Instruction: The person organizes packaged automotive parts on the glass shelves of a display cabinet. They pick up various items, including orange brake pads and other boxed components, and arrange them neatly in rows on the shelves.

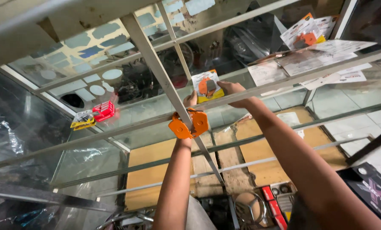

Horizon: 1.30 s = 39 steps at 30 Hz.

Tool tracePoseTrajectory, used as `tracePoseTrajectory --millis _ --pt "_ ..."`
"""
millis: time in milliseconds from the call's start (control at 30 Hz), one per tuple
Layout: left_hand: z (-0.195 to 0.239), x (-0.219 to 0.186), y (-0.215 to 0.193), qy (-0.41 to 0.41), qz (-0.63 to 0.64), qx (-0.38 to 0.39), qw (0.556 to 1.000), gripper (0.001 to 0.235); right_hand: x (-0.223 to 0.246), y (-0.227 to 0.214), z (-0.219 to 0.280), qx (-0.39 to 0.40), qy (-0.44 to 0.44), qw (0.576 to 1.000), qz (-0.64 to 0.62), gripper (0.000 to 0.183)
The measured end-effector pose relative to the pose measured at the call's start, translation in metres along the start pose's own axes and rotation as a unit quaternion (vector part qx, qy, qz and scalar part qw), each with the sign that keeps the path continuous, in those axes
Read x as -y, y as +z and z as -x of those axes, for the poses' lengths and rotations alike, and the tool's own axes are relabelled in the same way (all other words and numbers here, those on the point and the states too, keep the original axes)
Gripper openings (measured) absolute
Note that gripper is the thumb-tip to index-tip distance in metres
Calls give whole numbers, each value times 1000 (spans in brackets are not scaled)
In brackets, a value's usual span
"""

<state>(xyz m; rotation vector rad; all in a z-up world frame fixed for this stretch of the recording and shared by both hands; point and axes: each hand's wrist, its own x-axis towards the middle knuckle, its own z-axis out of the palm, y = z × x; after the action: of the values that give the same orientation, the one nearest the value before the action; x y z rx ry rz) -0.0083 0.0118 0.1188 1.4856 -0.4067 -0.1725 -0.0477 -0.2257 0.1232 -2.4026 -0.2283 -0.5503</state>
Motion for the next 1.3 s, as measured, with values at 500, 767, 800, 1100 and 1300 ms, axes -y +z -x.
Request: tracePoseTrajectory --millis 500,767,800,1100,1300 --pt "-13 8 -3 25 -44 -1 999 47 26 -10 20 -21 42 998 53 61" --pt "-21 51 -19 146 -46 55 987 57 68 -29 47 -57 88 989 106 64" --pt "-23 57 -22 148 -46 60 986 57 54 -31 55 -61 90 988 107 64" --pt "-2 42 -17 150 85 116 978 78 28 -70 90 -117 294 872 374 90" --pt "-11 47 -19 171 -68 49 982 69 10 -73 90 -135 281 897 315 90"
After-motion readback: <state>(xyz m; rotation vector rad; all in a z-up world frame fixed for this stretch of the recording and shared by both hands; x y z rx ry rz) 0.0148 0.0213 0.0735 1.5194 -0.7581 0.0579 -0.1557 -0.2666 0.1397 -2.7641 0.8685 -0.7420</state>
